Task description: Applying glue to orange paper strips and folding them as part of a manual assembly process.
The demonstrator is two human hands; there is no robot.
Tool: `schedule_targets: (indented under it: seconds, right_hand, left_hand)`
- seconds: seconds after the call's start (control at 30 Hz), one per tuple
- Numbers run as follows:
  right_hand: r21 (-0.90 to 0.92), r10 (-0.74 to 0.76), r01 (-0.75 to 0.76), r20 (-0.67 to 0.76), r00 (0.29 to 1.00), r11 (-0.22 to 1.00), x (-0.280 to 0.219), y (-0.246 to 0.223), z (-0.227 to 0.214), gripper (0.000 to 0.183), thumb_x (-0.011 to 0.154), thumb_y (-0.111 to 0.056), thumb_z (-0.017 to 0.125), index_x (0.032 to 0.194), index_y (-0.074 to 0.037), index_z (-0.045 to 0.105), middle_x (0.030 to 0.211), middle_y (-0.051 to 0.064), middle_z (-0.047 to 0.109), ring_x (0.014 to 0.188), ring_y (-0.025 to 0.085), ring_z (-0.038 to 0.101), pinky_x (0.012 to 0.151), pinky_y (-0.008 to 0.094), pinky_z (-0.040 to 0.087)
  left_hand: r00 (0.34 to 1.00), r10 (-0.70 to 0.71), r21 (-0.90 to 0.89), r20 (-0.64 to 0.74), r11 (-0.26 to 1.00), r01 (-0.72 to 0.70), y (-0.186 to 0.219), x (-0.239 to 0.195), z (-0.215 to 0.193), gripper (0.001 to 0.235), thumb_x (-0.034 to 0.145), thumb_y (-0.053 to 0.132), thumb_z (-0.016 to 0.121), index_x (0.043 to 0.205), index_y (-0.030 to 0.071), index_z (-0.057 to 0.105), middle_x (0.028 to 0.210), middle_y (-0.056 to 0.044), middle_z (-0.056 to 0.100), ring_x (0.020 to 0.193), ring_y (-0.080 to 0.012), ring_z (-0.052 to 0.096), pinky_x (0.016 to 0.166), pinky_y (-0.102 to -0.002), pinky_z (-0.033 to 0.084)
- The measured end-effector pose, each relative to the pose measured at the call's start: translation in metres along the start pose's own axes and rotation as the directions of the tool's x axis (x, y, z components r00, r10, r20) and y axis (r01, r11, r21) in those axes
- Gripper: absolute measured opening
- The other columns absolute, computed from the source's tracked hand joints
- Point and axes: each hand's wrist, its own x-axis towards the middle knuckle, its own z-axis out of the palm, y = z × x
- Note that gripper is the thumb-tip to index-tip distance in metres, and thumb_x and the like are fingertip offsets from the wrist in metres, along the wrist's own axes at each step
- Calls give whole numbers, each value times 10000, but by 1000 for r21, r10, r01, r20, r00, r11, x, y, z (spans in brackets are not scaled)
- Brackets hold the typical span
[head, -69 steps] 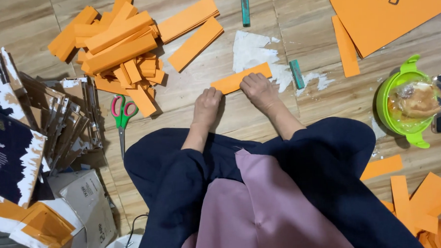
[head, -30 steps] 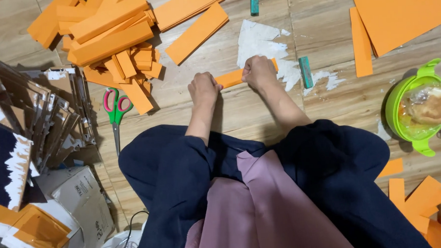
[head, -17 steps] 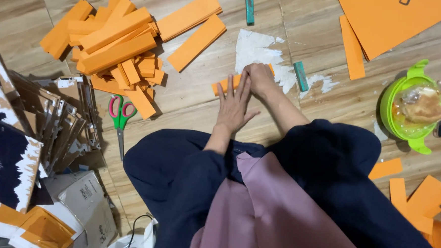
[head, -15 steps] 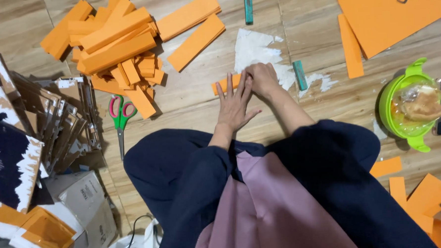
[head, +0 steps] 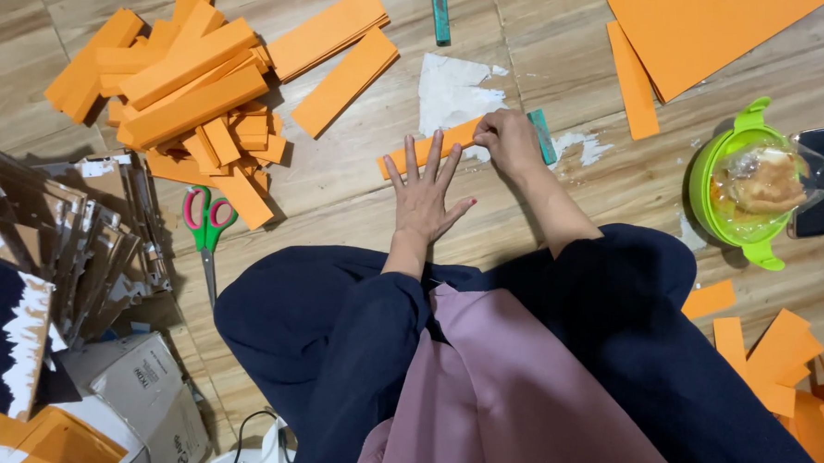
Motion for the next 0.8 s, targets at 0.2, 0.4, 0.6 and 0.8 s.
schedule_targets:
  seconds: [0.2,0.4,0.6,0.8]
  right_hand:
    - [-28,139,-138,53,989,990,21,8,9,54,715,-179,726,715,-191,674,672,30,611,764,271,623,686,389,496]
    - [44,228,-231,49,972,972,14,4,-6,78,688,-139,744,723,-137,674,645,82,618,764,315,626,686,397,492]
    - [103,303,-301,0,953,948,20,18,12,134,654,-131,777,724,-152,665,615,14,596,704,240,628,677,340,489]
    - [169,390,-362,-182,903,917,12,22,17,99,711,-184,733,752,-210,648,694,-20,633,788,222,626,695,346,478]
  left_hand:
    - [1000,-14,14,6,1000,14,0,5,4,821,795,721,337,1435,329,4,1505,8,-86,1346,-412,-112,1022,-678,7]
    - [1000,-18,13,8,1000,18,1,4,2,818,796,712,343,1436,327,11,1508,8,-71,1351,-406,-100,1024,-675,5]
    - [1000,-26,15,8,1000,26,1,4,4,821,795,710,345,1437,325,8,1510,0,-67,1352,-404,-99,1022,-676,4]
    - [999,-34,-1,5,999,34,1,2,0,817,798,687,372,1438,322,17,1510,6,-68,1358,-383,-102,1031,-664,-2]
